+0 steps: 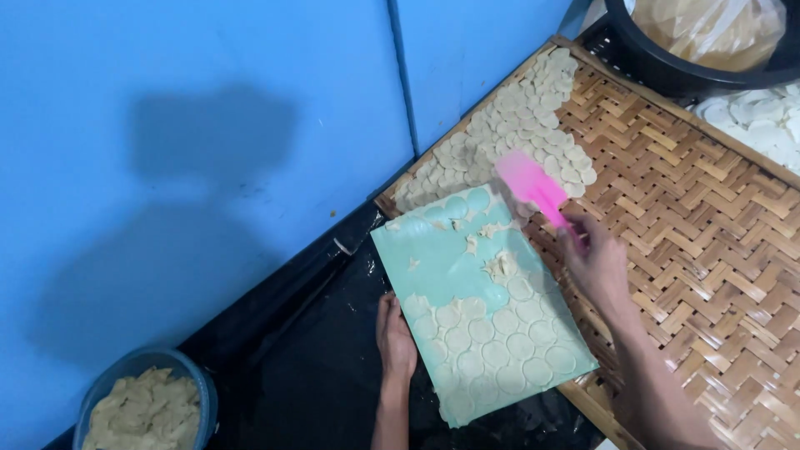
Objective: Using a spatula and a mold to shape dough into small circles and placing them on a woven drying mat.
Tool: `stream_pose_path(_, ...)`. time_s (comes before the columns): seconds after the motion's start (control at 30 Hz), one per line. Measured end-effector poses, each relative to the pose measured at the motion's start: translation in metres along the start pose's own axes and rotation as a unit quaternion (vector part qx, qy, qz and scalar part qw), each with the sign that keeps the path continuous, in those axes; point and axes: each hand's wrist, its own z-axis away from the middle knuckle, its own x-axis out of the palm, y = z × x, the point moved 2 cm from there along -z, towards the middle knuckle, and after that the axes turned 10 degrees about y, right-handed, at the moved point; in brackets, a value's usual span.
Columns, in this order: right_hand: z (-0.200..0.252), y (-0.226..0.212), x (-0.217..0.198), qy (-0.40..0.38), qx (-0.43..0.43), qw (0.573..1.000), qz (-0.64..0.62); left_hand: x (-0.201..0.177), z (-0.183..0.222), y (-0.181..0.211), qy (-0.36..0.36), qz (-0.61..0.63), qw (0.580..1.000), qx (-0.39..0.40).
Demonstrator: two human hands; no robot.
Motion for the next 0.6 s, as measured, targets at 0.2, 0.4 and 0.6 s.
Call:
stream_pose_path(0.2, 0.074, 0.026, -0.003, -0.052, 0.043, 0.997, -0.047, 0.015, 0.014, 0.036, -0.003, -0.09, 0.995, -0.031)
stream_pose_path(0.4, 0.111, 0.028, -0.034, -0.008, 0.103, 0.994, -0.036, 0.011, 0.002, 0.036, -0.015, -0.211, 0.977, 0.0)
stream_pose_path(0.6, 0.127, 0.028, -0.045, 0.026, 0.014, 0.999, 0.045, -0.016, -0.009, 0.046, -0.053, 0.041, 0.998, -0.007)
